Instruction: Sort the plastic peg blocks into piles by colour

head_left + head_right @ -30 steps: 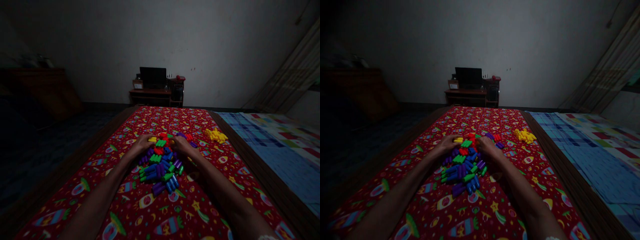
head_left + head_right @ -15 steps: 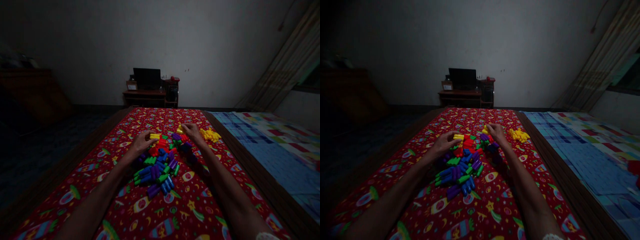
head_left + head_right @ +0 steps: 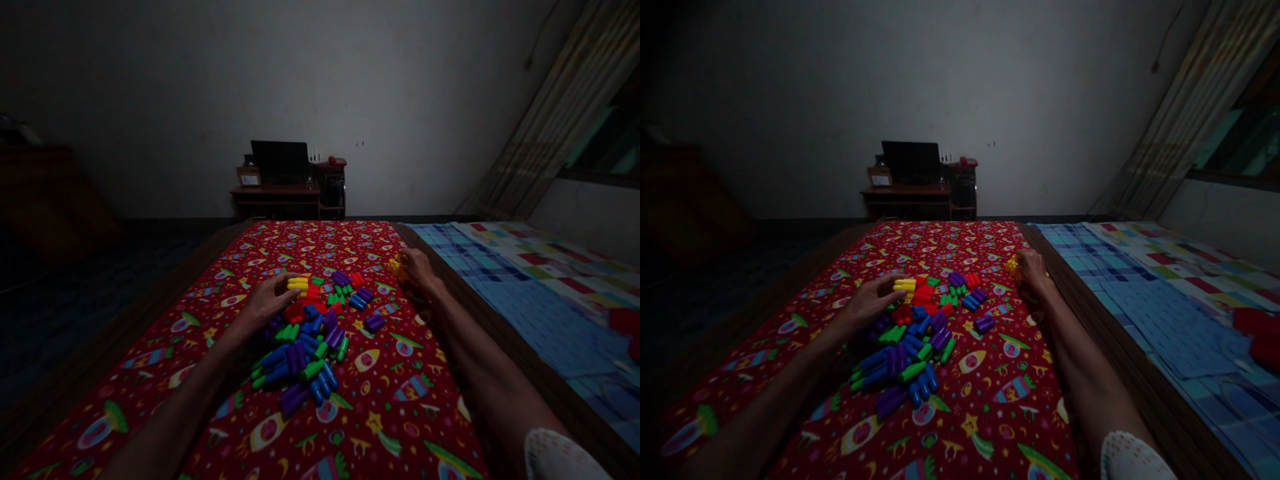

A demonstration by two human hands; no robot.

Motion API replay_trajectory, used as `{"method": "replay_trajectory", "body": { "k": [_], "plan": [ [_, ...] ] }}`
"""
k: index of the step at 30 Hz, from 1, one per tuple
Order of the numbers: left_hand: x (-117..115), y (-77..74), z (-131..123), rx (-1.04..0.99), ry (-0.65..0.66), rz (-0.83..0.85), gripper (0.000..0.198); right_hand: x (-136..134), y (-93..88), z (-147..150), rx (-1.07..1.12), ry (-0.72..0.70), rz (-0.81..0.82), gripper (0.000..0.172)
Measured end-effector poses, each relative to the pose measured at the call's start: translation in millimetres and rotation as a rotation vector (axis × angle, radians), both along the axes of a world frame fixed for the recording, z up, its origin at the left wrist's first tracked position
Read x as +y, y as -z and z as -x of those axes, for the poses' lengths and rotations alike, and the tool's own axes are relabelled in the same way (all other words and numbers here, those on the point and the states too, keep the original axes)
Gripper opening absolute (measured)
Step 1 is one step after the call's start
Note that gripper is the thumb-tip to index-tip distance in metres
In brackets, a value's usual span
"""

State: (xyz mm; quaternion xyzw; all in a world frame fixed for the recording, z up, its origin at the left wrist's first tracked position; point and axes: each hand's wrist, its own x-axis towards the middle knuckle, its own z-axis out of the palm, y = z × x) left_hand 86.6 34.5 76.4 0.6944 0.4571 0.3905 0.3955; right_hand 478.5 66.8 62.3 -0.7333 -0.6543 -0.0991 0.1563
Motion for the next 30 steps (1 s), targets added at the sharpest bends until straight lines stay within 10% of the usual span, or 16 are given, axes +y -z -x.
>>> {"method": "replay_trajectory", "body": {
  "k": [5,10,16,20,30],
  "plan": [
    [-2.8,-1.7,0.8,-0.004,0.0,-0.012,0.064,-2.5,-9.1,1.4,-0.021,-0.011,0.133,0.028],
    [-5.0,-5.0,-3.0,-0.024,0.012,0.009,0.063,-15.0,-19.9,23.4,0.288,-0.003,-0.126,0.03],
    [-23.3,-3.7,-26.0,-0.068,0.117,-0.023,0.056,-56.0,-19.4,122.7,0.818,-0.68,0.118,0.037],
    [-39.2,-2.3,-40.7,0.037,0.095,-0.16,0.049,-74.1,-19.8,161.2,0.748,-0.894,0.17,0.037],
    [-41.8,-12.7,-35.5,0.192,0.086,-0.36,0.026,-22.3,-16.2,0.3,0.46,0.081,-0.322,0.04]
  ]
}}
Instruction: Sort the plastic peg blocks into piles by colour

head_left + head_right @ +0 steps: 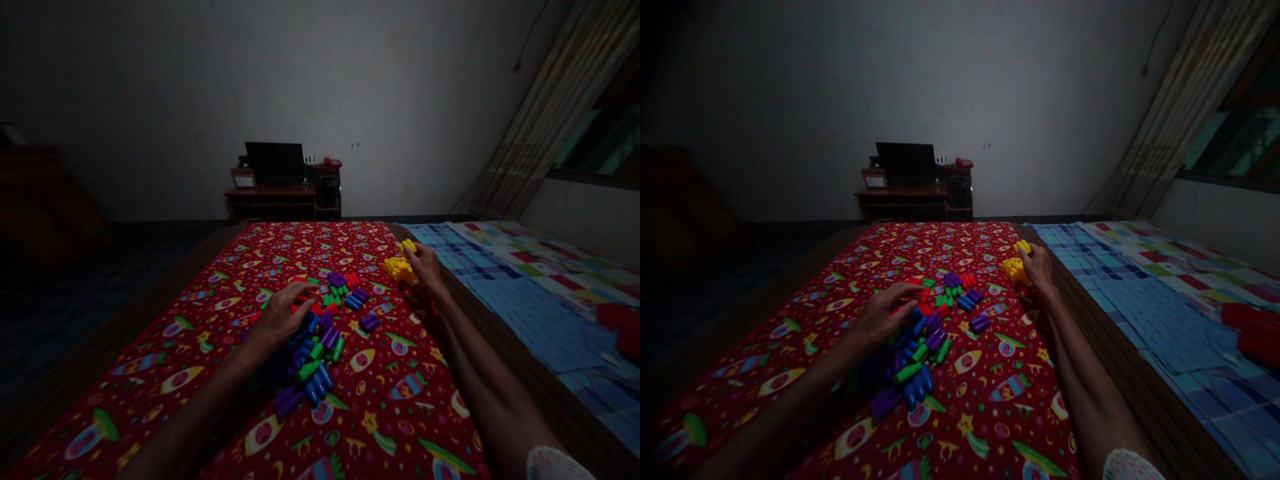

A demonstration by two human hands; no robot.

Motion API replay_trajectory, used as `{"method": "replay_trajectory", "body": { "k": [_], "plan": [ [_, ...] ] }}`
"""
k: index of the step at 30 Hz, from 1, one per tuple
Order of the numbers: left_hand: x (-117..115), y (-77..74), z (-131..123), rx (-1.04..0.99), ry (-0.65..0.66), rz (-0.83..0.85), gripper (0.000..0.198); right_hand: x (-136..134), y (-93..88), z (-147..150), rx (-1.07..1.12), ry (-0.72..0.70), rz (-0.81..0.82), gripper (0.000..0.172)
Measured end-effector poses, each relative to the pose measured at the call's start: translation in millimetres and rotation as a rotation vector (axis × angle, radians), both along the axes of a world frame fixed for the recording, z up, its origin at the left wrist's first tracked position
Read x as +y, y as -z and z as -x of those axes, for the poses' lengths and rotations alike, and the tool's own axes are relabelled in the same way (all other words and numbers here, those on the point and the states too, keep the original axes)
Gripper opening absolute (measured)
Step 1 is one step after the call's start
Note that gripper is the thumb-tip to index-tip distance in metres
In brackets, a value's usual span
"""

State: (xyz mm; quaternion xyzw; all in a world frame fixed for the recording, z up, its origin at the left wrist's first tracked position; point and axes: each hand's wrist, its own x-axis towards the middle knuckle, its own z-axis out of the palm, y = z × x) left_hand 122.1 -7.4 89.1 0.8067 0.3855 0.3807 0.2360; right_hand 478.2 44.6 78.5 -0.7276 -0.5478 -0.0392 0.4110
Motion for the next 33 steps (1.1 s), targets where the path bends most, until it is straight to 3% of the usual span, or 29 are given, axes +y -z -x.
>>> {"method": "replay_trajectory", "body": {
  "k": [4,10,13,17,21,24,27,29,31,33],
  "plan": [
    [4.6,2.9,4.0,0.018,-0.023,-0.058,0.025,13.4,20.3,-43.3,-0.043,0.134,0.19,0.045],
    [7.8,-1.6,13.4,0.061,-0.052,-0.079,0.026,30.4,24.4,-47.5,-0.084,0.122,0.495,0.041],
    [7.2,-2.1,13.8,0.104,-0.028,-0.062,0.027,30.3,21.6,-43.2,-0.102,0.094,0.504,0.039],
    [2.1,10.3,8.1,0.238,0.153,-0.07,0.029,22.3,16.9,-36.0,-0.125,0.076,0.498,0.041],
    [2.6,28.7,8.2,0.417,0.198,-0.078,0.036,8.8,10.6,-8.4,-0.166,0.041,0.307,0.037],
    [13.6,37.8,15.9,0.409,0.107,-0.059,0.032,-9.7,6.9,38.0,-0.143,-0.196,0.147,0.034],
    [26.7,42.1,24.5,0.382,0.026,-0.018,0.03,-34.2,7.1,97.6,-0.081,-0.672,0.121,0.028],
    [32.9,43.8,28.8,0.368,-0.01,-0.004,0.028,-48.4,11.0,134.0,-0.138,-0.892,0.159,0.026],
    [36.8,45.4,31.9,0.346,-0.038,-0.015,0.027,-57.6,18.3,161.9,-0.29,-1.003,0.218,0.024],
    [39.5,47.0,34.2,0.325,-0.054,-0.032,0.027,-61.8,27.6,180.1,-0.445,-0.98,0.26,0.022]
  ]
}}
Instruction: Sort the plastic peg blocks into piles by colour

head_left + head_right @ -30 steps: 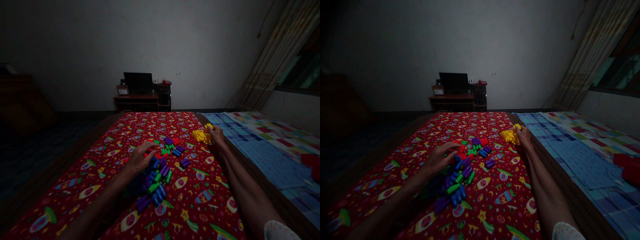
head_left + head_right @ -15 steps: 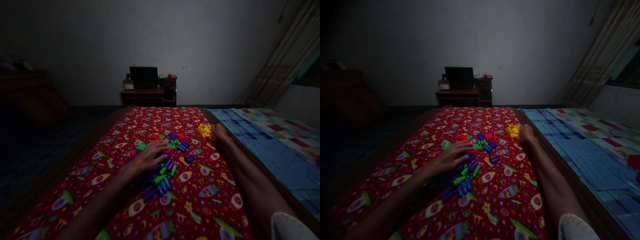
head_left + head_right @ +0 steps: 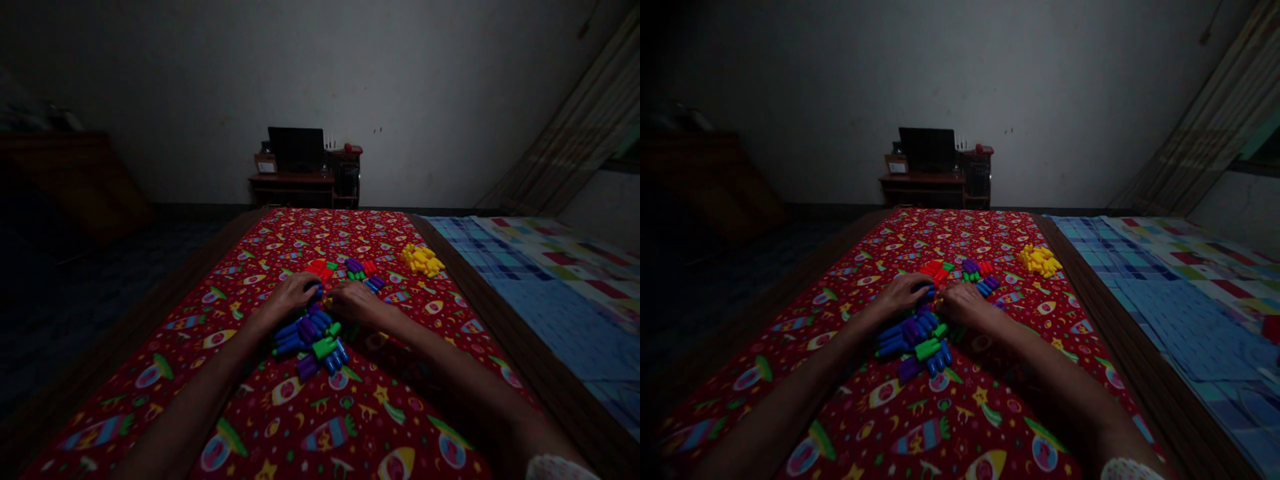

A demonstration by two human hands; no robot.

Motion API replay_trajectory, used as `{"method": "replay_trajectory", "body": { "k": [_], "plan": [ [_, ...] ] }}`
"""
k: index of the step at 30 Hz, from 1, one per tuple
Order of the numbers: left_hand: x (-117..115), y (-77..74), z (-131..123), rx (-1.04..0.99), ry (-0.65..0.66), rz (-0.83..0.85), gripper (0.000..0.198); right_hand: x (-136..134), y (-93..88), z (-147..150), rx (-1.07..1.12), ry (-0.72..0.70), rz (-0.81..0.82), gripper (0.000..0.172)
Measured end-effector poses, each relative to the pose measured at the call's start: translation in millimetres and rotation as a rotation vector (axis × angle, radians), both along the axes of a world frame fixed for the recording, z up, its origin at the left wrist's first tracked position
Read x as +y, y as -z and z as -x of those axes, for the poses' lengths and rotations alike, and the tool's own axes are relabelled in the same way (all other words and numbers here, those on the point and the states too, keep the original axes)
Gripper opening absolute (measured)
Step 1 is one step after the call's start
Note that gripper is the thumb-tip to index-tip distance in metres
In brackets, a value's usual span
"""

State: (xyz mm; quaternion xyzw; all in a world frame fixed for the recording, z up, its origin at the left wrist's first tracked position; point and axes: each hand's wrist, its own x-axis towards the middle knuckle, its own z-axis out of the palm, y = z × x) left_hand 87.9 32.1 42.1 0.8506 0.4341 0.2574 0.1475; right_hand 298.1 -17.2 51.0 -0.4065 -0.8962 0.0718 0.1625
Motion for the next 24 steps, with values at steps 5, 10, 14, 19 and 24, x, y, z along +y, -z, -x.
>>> {"method": "replay_trajectory", "body": {
  "k": [5,10,14,19,24],
  "plan": [
    [6.2,1.8,3.1,-0.023,0.003,0.018,0.027,0.9,8.8,16.7,-0.046,0.095,-0.015,0.026],
    [8.9,1.3,4.4,-0.001,0.031,0.008,0.029,14.2,-14.9,-0.7,0.5,0.123,0.259,0.04],
    [2.6,-2.1,0.7,0.045,0.047,-0.061,0.028,27.4,-32.5,-44.5,1.046,0.15,0.381,0.044],
    [-5.0,-5.4,-6.1,0.029,0.139,-0.122,0.029,37.9,-33.5,-121.8,1.167,0.412,0.202,0.054],
    [3.7,-5.3,-0.3,-0.037,0.11,-0.155,0.029,33.1,-14.1,-188.6,0.656,0.952,-0.157,0.035]
  ]
}}
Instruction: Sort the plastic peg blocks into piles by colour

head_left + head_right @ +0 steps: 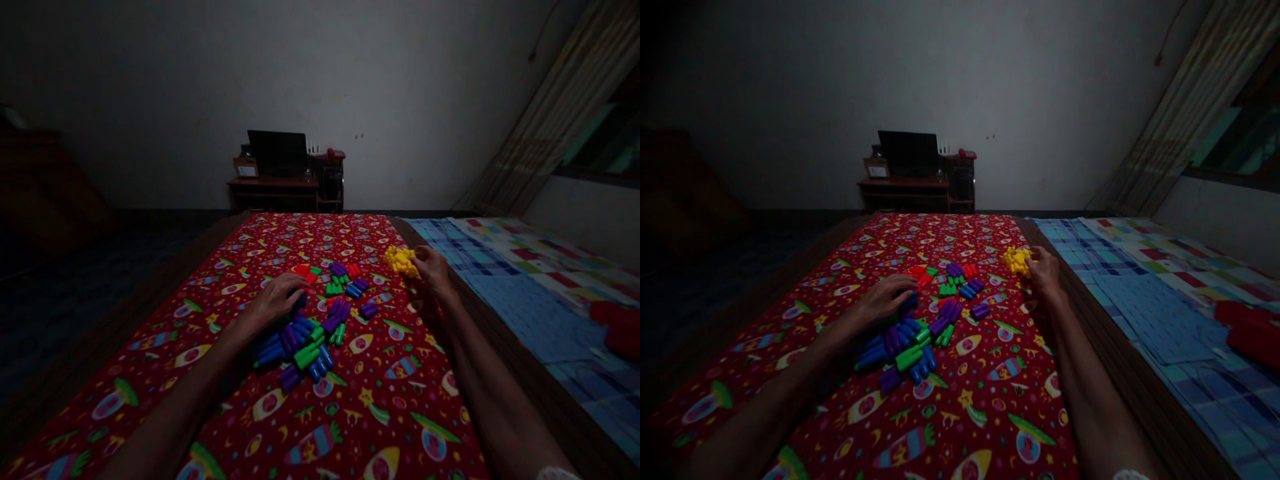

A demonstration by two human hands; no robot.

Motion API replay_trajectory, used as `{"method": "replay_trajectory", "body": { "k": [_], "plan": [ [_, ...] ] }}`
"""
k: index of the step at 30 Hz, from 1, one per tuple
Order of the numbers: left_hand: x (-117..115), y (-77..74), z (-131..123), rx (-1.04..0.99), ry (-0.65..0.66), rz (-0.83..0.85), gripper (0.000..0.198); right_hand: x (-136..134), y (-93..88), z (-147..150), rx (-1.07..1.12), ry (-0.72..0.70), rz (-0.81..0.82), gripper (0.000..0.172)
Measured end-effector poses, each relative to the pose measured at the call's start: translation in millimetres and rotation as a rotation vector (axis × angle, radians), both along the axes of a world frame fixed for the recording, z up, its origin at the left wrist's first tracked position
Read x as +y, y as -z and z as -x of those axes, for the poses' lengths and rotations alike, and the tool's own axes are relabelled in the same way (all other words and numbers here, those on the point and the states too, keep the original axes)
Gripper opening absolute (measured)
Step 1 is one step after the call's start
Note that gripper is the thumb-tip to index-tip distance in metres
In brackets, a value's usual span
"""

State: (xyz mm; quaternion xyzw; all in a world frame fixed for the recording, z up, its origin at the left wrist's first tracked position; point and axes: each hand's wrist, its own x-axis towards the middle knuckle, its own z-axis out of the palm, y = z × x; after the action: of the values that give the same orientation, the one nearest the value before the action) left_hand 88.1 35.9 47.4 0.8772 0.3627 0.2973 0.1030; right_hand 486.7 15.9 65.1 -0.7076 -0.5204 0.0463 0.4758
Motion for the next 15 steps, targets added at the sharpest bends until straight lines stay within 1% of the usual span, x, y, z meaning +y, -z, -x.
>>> {"method": "replay_trajectory", "body": {
  "k": [1,2,5,7,12,15],
  "plan": [
    [2.5,-0.5,2.4,0.005,-0.01,0.005,0.029,-2.3,4.0,-6.5,-0.089,0.057,0.04,0.035],
    [4.8,-1.4,4.9,0.014,-0.022,0.011,0.029,-4.4,7.5,-10.2,-0.16,0.084,0.079,0.036],
    [9.2,-5.3,12.0,0.028,-0.073,0.026,0.03,-8.2,14.3,-8.9,-0.323,0.087,0.162,0.04],
    [10.7,-8.2,16.2,0.023,-0.104,0.04,0.031,-9.1,16.5,-3.3,-0.415,0.084,0.204,0.04],
    [17.3,-11.0,28.6,-0.004,-0.191,0.1,0.033,-13.2,18.4,5.6,-0.53,0.122,0.352,0.029],
    [23.0,-7.0,38.4,-0.015,-0.265,0.146,0.035,-16.2,14.4,7.7,-0.548,0.129,0.369,0.026]
  ]
}}
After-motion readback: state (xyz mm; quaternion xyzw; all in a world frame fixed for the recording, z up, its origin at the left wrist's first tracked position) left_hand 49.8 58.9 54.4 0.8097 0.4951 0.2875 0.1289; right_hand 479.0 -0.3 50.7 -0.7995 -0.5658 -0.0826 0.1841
